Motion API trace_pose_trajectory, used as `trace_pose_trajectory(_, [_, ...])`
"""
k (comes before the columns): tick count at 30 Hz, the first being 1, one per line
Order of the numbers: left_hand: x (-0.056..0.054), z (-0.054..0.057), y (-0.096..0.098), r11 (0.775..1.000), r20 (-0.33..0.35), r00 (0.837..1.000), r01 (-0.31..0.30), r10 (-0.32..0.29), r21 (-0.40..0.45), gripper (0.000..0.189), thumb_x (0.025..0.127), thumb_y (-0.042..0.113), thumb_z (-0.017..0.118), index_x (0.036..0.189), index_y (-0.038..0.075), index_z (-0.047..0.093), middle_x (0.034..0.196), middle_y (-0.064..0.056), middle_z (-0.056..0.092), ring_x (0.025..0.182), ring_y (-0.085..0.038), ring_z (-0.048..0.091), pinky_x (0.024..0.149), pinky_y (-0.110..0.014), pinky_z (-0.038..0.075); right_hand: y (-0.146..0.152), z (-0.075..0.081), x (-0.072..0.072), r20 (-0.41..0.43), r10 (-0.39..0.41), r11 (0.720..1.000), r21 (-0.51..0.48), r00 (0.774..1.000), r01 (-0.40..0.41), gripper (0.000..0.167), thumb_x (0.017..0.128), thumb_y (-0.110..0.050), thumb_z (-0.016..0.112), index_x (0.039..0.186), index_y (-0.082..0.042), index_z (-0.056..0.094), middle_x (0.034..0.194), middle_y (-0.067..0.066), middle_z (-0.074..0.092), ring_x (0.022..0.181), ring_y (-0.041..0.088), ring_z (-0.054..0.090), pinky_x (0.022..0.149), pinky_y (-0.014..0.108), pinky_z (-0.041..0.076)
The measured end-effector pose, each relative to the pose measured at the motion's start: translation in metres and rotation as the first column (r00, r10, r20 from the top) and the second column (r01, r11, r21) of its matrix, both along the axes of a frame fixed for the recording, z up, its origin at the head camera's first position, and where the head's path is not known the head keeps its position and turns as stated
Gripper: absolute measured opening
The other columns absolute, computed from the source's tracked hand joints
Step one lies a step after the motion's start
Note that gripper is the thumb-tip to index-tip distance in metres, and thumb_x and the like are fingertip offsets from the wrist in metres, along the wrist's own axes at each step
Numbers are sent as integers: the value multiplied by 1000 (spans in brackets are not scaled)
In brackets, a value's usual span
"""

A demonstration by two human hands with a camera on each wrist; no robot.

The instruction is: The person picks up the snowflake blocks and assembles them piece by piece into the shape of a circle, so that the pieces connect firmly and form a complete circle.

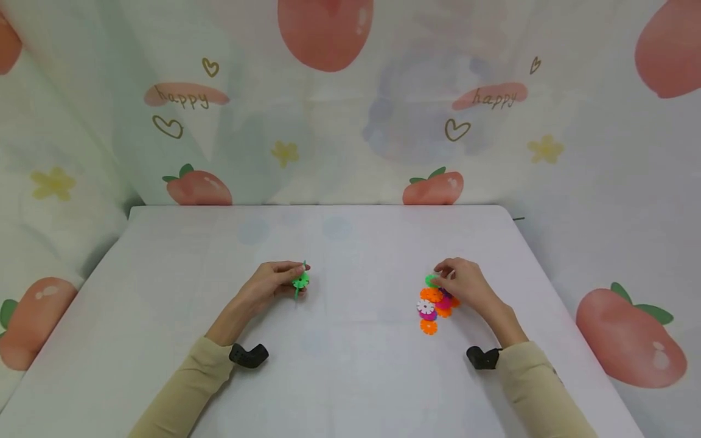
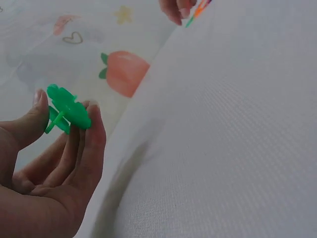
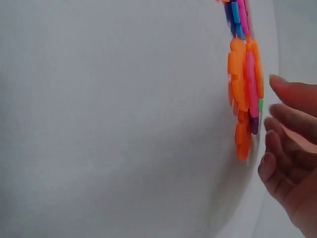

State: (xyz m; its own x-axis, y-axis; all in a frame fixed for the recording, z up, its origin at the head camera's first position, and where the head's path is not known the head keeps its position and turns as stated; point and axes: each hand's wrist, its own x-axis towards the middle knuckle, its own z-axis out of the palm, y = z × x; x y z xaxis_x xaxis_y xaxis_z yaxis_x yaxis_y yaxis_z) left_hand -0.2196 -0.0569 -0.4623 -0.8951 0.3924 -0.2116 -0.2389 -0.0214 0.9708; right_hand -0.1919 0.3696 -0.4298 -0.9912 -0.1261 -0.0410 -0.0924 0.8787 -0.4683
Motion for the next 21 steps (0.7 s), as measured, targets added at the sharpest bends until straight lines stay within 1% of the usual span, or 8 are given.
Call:
trace_pose_trajectory(3, [-1,0,-1,1000,14,1000,12,-12,7,45,100,19,70,137,-4,61,95,-4,74,76,-16,75,83,-31,61,-2,-2,-1,42,-22,1000,13,999,21,30,91,-19,78,108,5,70,95,15,67,84,26,59,64,25,53])
trace_pose_trajectory(6, [-2,-1,-2,999,20,999,27,-27,28,45,101,16,68,140,-5,58,118,-16,73,79,-17,76,87,-33,61,-6,-1,-2,72,-38,999,4,997,38,33,90,-20,79,106,5,66,98,18,67,85,27,59,68,29,56])
trace_pose_trajectory(8, [-2,-1,-2,998,26,999,35,-36,44,46,101,14,66,141,-6,57,134,-22,66,80,-17,76,89,-34,61,-9,-1,-4,67,-36,999,-12,997,37,33,90,-19,79,106,5,63,97,19,68,85,27,61,71,33,58])
trace_pose_trajectory(10, [-2,-1,-3,998,24,999,40,-41,55,45,103,12,64,142,-9,55,145,-25,58,81,-16,76,89,-34,62,-13,-2,-6,45,-29,999,-37,999,30,32,90,-18,79,106,3,62,95,16,69,83,25,62,72,31,59])
trace_pose_trajectory(12, [-2,0,-3,997,26,999,41,-42,60,45,103,11,63,142,-9,54,145,-27,56,80,-16,76,88,-34,62,-18,-4,-8,7,-18,997,-69,1000,18,29,91,-16,78,107,2,63,92,14,70,79,22,63,71,28,58])
trace_pose_trajectory(15, [-1,1,-4,997,17,999,41,-42,59,45,104,11,61,143,-9,53,143,-29,57,80,-15,76,87,-34,62,-29,-6,-11,-26,-5,992,-125,1000,2,26,92,-15,78,110,1,68,89,10,71,76,18,63,64,21,54])
trace_pose_trajectory(19, [-1,1,-4,998,13,999,34,-34,52,43,104,13,62,142,-7,55,138,-27,62,79,-16,75,85,-32,62,-48,-8,-14,-31,23,974,-223,999,-29,26,91,-17,80,109,-1,72,81,7,71,71,19,64,60,22,52])
trace_pose_trajectory(21, [-1,1,-5,998,11,999,32,-32,51,42,104,14,63,140,-7,58,131,-23,67,78,-16,75,83,-32,62,-58,-10,-18,-37,44,960,-274,998,-53,26,91,-18,80,109,-2,73,78,7,70,67,21,64,60,22,52])
